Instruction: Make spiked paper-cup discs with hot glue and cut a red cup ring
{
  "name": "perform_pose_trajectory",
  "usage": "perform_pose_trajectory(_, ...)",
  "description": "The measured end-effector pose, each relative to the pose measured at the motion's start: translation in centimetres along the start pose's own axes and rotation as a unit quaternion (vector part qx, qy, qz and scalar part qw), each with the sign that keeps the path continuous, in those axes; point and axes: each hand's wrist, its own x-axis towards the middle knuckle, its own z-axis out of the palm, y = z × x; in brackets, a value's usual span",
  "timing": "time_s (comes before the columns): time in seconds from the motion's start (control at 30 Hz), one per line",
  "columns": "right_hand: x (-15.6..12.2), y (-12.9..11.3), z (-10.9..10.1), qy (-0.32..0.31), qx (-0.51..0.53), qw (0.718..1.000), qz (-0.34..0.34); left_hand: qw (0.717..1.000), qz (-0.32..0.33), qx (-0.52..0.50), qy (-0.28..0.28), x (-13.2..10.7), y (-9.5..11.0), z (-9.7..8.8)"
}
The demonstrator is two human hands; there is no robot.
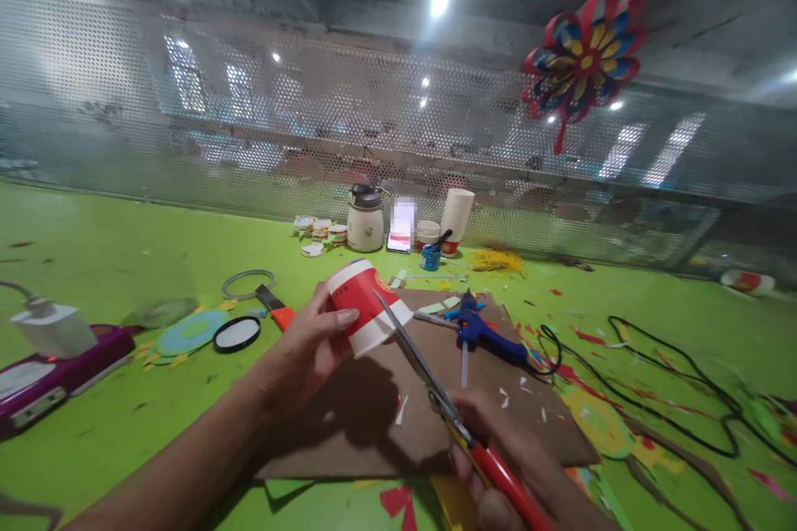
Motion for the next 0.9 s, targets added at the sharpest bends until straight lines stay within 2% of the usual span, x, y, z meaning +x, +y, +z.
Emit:
perform_pose_trajectory(0.13, 0.0, 0.0, 0.0, 0.009, 0.032, 0.999, 0.031, 1.000, 0.008, 0.001, 0.000, 0.2, 0.2, 0.1)
perform_pose_trajectory(0.33, -0.3, -0.2, -0.4, 0.006, -0.018, 1.000, 0.006, 1.000, 0.010, 0.005, 0.008, 0.1, 0.3, -0.1)
perform_pose_trajectory(0.67, -0.3, -0.4, 0.0, 0.029, -0.058, 0.998, -0.023, 1.000, 0.012, 0.006, -0.011, 0.4, -0.6, -1.2)
perform_pose_trajectory(0.9, -0.8, -0.6, -0.2, 0.029, -0.104, 0.992, -0.056, 1.000, 0.015, 0.004, -0.013, 0.1, -0.5, -0.8)
